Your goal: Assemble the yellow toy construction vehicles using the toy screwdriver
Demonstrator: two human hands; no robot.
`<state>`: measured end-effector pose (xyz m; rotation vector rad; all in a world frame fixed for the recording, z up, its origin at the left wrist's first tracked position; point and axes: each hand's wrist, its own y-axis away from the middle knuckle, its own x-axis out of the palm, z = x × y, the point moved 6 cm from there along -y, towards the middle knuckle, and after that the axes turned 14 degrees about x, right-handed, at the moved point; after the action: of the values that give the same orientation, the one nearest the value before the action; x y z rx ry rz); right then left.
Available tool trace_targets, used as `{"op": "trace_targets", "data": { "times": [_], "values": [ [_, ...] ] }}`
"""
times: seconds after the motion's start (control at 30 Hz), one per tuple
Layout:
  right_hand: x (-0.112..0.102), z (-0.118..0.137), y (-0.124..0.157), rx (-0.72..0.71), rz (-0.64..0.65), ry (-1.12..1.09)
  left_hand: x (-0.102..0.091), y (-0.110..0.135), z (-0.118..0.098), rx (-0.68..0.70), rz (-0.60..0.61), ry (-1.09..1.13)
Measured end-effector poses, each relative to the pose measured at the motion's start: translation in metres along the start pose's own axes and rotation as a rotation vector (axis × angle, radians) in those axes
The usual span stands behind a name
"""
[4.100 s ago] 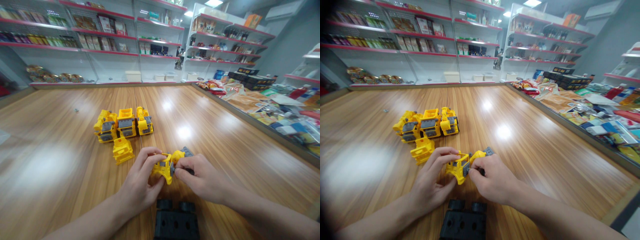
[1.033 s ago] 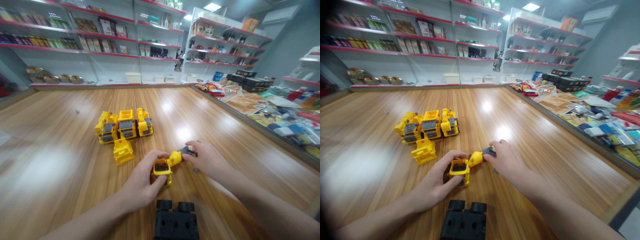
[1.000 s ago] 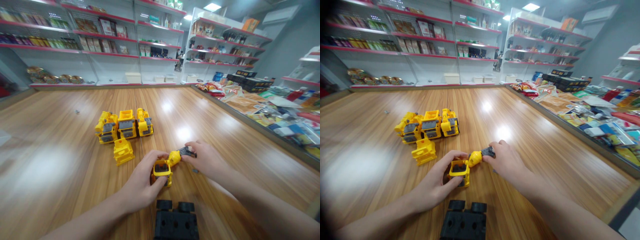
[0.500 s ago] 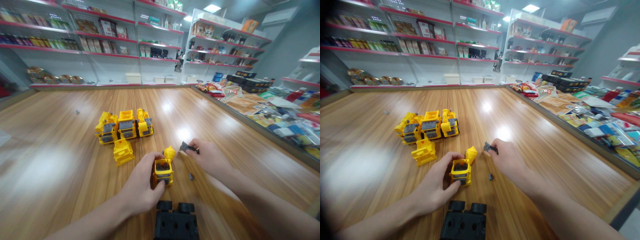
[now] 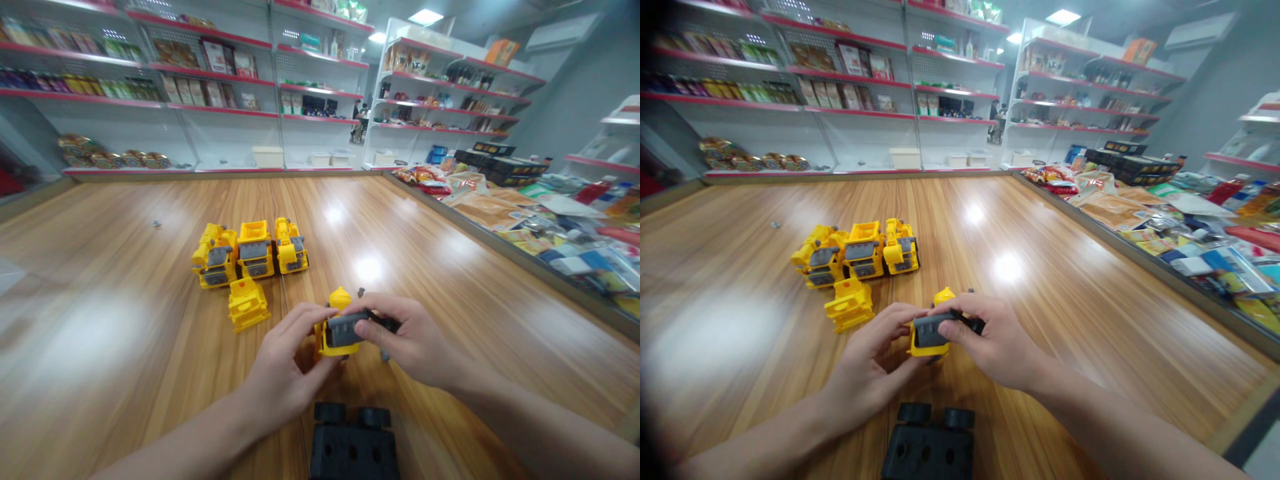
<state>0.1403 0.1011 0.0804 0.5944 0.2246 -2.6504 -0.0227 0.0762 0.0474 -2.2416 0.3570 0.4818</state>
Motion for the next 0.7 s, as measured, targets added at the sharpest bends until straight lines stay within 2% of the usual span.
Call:
{"op": "trace_targets", "data": {
  "times": [0.17, 0.47, 0.7],
  "values": [
    [0.0012, 0.0026, 0.0012, -0.025, 0.032, -0.004, -0.0007, 0.0033, -0.0029, 0.077, -0.014, -0.096],
    [0.0039, 0.0000, 0.0004, 0.045, -0.031, -0.009, -0.0037, 0.0008, -0.0081, 0.092, -0.020, -0.209],
    [0.0036, 0.0004, 0.0009, 0.052, -0.001, -0.075, -0.0034, 0.0038, -0.0061, 0.102, -0.023, -0.238]
  ]
}}
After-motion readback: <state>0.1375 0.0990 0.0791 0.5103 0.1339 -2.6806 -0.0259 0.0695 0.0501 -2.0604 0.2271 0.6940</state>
